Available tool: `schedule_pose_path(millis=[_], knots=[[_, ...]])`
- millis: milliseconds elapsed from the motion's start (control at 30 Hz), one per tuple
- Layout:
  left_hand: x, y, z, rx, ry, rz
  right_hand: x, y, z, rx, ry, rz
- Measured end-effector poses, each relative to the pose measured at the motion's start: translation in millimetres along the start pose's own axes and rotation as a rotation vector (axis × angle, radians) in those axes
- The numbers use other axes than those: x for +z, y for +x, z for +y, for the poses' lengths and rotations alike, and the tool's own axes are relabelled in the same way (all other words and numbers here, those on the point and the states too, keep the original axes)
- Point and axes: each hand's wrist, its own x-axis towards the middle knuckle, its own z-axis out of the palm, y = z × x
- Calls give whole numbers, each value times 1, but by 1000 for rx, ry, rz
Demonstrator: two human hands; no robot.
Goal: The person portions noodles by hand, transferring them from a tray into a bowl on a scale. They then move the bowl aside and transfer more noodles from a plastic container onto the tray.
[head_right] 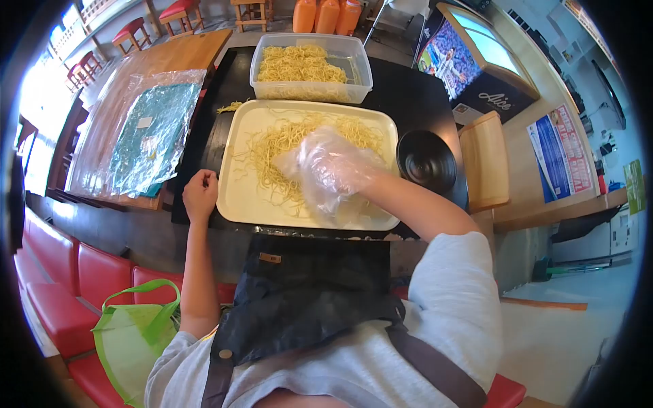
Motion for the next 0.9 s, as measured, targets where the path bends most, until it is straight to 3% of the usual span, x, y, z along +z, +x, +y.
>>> schedule_pose_path(millis=[67, 100, 167, 233, 300, 367, 433, 467, 500, 567, 633, 667, 800, 833, 900], knots=[[-1, -1, -1, 12, -3, 1, 3, -16, -12, -86, -520, 38], [-2, -1, -1, 22, 2, -1, -1, -20, -5, -82, -515, 48], [-1, 0, -2, 11, 12, -8, -24, -23, 22, 248, 75, -89], [-2, 0, -1, 0, 21, -16, -67, -25, 12, -13, -76, -12], [0, 0, -1, -22, 27, -28, -101, -24, 9, -160, -20, 225], [1, 0, -4, -7, 22, -20, -140, -35, -38, -46, 235, 224], [-1, -1, -1, -5, 30, -16, -167, -43, -25, -449, -685, 357], [-1, -1, -1, -9, 34, -20, -168, -45, -28, -318, -808, 322], [0, 0, -1, -12, 37, -23, -159, -38, -17, -316, -812, 325], [0, 1, -2, -8, 44, -23, -120, -16, 35, -42, 149, 342], [0, 1, -3, -8, 51, -22, -67, -6, 50, 21, 657, 110], [1, 2, -4, -13, 47, -23, -54, -3, 45, 18, 652, 109], [0, 0, -4, 13, 53, -8, -21, 9, 25, 534, 166, -173], [-1, 1, -4, 12, 59, -7, -30, 6, 26, 529, 170, -176], [-1, 1, -2, 18, 77, -5, -69, -8, 29, -10, 391, -32]])
